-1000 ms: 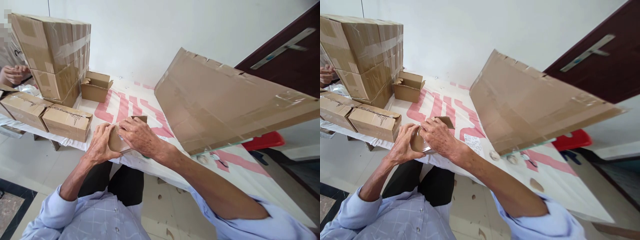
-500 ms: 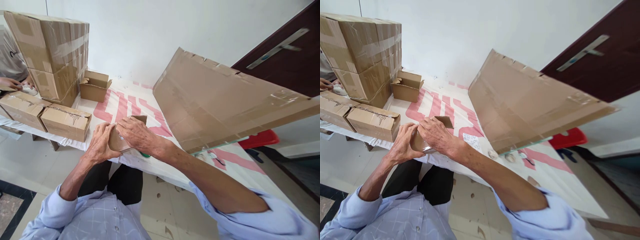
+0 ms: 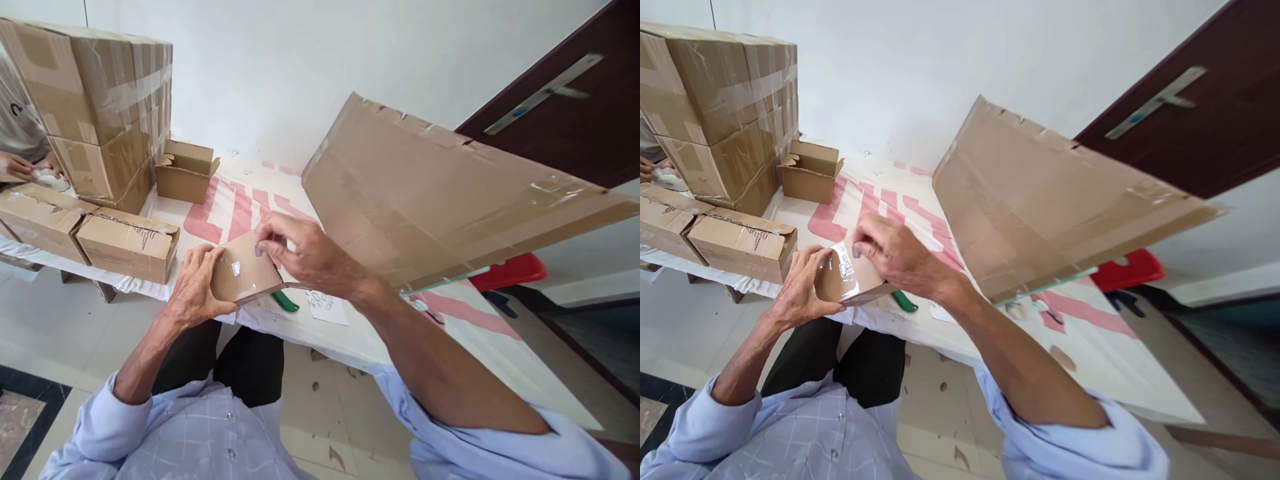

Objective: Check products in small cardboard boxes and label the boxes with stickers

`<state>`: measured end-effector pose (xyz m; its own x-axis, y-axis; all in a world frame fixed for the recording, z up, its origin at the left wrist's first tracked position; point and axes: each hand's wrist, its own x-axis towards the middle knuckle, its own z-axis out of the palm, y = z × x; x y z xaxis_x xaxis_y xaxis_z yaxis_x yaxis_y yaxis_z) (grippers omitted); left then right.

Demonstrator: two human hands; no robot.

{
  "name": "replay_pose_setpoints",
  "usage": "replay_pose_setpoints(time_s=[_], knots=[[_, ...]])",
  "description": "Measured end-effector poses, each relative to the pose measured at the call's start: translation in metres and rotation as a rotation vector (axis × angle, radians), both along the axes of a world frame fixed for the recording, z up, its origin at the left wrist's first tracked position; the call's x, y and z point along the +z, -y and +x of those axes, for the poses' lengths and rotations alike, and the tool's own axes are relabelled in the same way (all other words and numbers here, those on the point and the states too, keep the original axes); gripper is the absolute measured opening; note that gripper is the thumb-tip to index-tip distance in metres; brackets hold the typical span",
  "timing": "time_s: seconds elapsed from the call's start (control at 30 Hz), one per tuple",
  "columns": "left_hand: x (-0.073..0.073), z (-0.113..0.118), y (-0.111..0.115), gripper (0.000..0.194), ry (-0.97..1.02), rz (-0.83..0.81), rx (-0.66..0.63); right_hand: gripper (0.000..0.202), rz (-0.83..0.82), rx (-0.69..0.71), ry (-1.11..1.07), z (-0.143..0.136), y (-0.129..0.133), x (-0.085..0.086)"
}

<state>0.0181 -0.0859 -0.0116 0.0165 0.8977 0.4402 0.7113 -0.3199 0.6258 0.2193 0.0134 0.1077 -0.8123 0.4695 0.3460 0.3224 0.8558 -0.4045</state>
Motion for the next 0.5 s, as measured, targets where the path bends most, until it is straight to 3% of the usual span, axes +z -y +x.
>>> replay_pose_setpoints(time_s=[0.1, 0.2, 0.3, 0.4, 0.5], knots=[[-0.001, -0.008, 0.003, 0.099, 0.0, -0.005, -0.007, 0.01, -0.1, -0.147, -0.182, 0.03, -0.014, 0.002], [-0.011, -0.024, 0.007, 0.099, -0.009, 0.044, 0.015, 0.011, -0.146, -0.323, -0.287, 0.075, -0.04, -0.015], [-0.027, -0.044, 0.007, 0.095, -0.019, 0.096, 0.042, 0.015, -0.2, -0.48, -0.328, 0.134, -0.07, -0.052], [-0.042, -0.061, 0.007, 0.099, 0.006, 0.113, 0.058, 0.018, -0.271, -0.621, -0.283, 0.19, -0.091, -0.1], [-0.051, -0.07, 0.009, 0.099, 0.064, 0.083, 0.077, 0.016, -0.331, -0.748, -0.204, 0.228, -0.102, -0.152]])
